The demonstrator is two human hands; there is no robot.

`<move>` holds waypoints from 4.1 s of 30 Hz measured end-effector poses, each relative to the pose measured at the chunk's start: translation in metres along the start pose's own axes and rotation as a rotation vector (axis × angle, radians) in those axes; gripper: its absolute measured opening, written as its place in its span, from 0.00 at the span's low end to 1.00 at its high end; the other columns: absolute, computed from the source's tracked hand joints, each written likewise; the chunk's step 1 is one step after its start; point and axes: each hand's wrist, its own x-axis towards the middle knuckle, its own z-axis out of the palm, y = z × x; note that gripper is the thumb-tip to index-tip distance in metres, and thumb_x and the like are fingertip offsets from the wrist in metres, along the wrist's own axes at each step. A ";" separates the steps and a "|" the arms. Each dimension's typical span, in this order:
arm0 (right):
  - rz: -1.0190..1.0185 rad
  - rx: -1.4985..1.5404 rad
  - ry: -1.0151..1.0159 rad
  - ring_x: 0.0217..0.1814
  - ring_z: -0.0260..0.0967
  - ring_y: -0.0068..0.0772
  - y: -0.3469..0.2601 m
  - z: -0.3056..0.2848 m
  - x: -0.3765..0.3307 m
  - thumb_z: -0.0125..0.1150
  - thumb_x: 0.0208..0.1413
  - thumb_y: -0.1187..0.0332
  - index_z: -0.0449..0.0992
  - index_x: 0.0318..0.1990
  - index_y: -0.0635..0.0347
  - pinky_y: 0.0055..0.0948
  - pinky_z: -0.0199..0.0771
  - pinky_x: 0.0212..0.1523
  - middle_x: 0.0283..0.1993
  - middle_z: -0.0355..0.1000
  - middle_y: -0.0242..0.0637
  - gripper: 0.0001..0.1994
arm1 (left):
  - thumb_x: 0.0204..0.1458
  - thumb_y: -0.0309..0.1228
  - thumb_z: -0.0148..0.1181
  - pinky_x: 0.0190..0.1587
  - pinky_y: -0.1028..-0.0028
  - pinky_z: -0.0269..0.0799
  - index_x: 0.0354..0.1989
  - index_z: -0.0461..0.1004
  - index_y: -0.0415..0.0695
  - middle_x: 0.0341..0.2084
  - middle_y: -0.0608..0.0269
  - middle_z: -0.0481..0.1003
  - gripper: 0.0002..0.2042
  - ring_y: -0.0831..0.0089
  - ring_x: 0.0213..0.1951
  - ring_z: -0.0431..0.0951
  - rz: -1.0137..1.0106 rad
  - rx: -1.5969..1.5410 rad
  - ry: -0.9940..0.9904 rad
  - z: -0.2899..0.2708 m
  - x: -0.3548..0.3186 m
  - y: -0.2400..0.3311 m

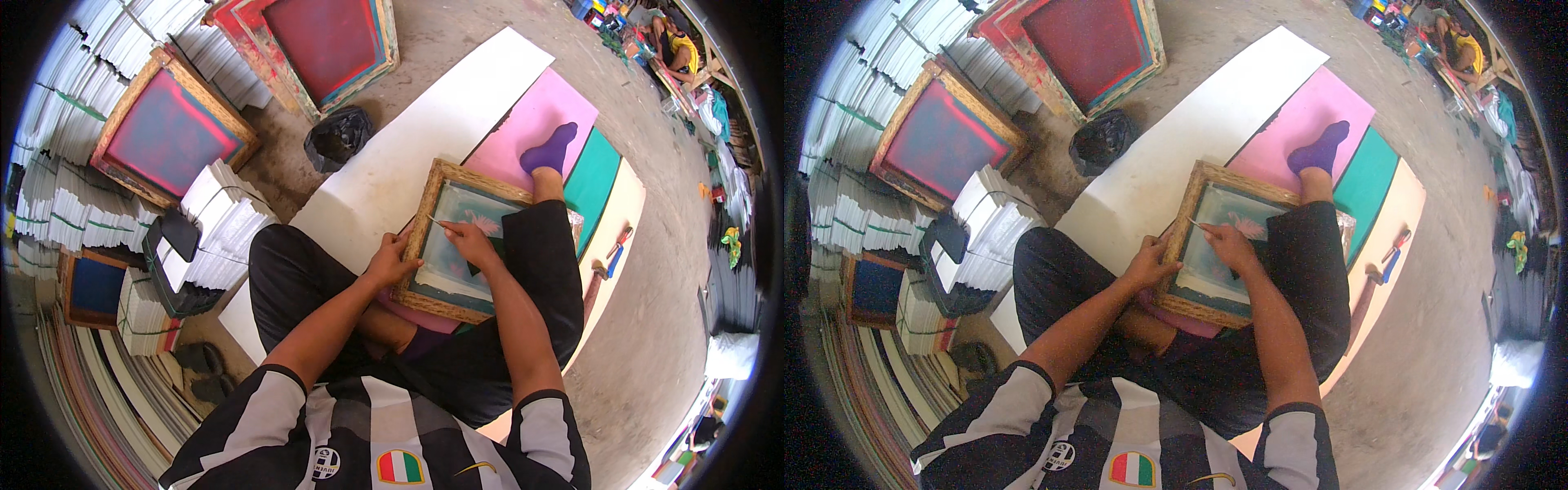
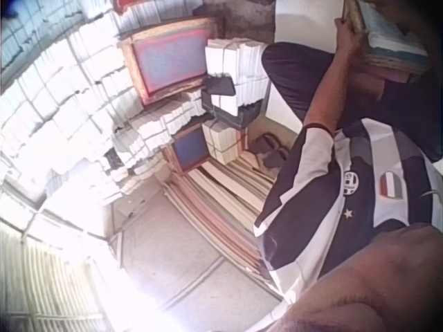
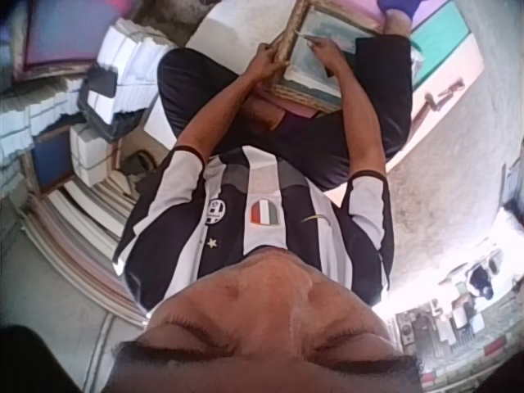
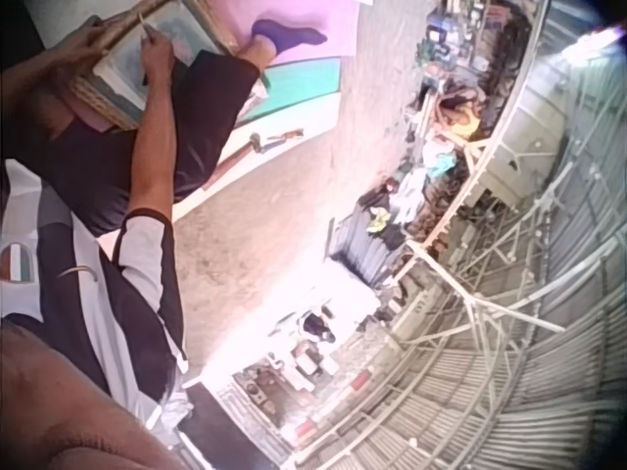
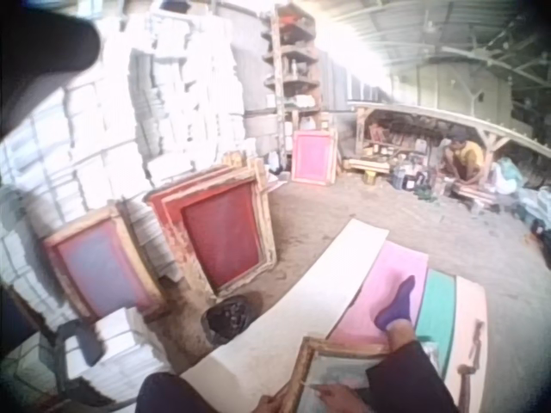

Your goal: The person sits cross-legged and uses a small tool to scrape or spread ink on a screen-printing frame held between their legs. The person repeatedly works on the same area of the frame throughout the clip.

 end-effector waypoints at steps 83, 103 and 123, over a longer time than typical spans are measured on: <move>0.229 -0.680 0.042 0.41 0.80 0.59 -0.107 0.018 -0.048 0.49 0.69 0.59 0.69 0.68 0.30 0.57 0.79 0.43 0.38 0.80 0.53 0.21 | 0.49 0.47 0.72 0.52 0.58 0.76 0.77 0.53 0.54 0.50 0.48 0.66 0.47 0.49 0.50 0.77 -0.010 0.052 0.078 0.001 -0.006 0.010; 0.009 -0.181 0.187 0.43 0.81 0.47 -0.026 0.038 -0.030 0.56 0.69 0.62 0.75 0.65 0.41 0.40 0.78 0.45 0.43 0.81 0.50 0.18 | 0.47 0.47 0.73 0.55 0.59 0.74 0.77 0.53 0.51 0.51 0.45 0.66 0.48 0.49 0.51 0.76 -0.012 0.030 0.036 -0.002 -0.002 0.009; -0.038 -0.105 0.195 0.39 0.79 0.38 -0.030 0.027 -0.030 0.58 0.68 0.57 0.72 0.67 0.46 0.42 0.78 0.47 0.47 0.82 0.44 0.22 | 0.48 0.47 0.74 0.60 0.58 0.72 0.77 0.54 0.52 0.55 0.41 0.64 0.48 0.44 0.56 0.73 -0.014 0.007 0.007 -0.001 -0.002 0.009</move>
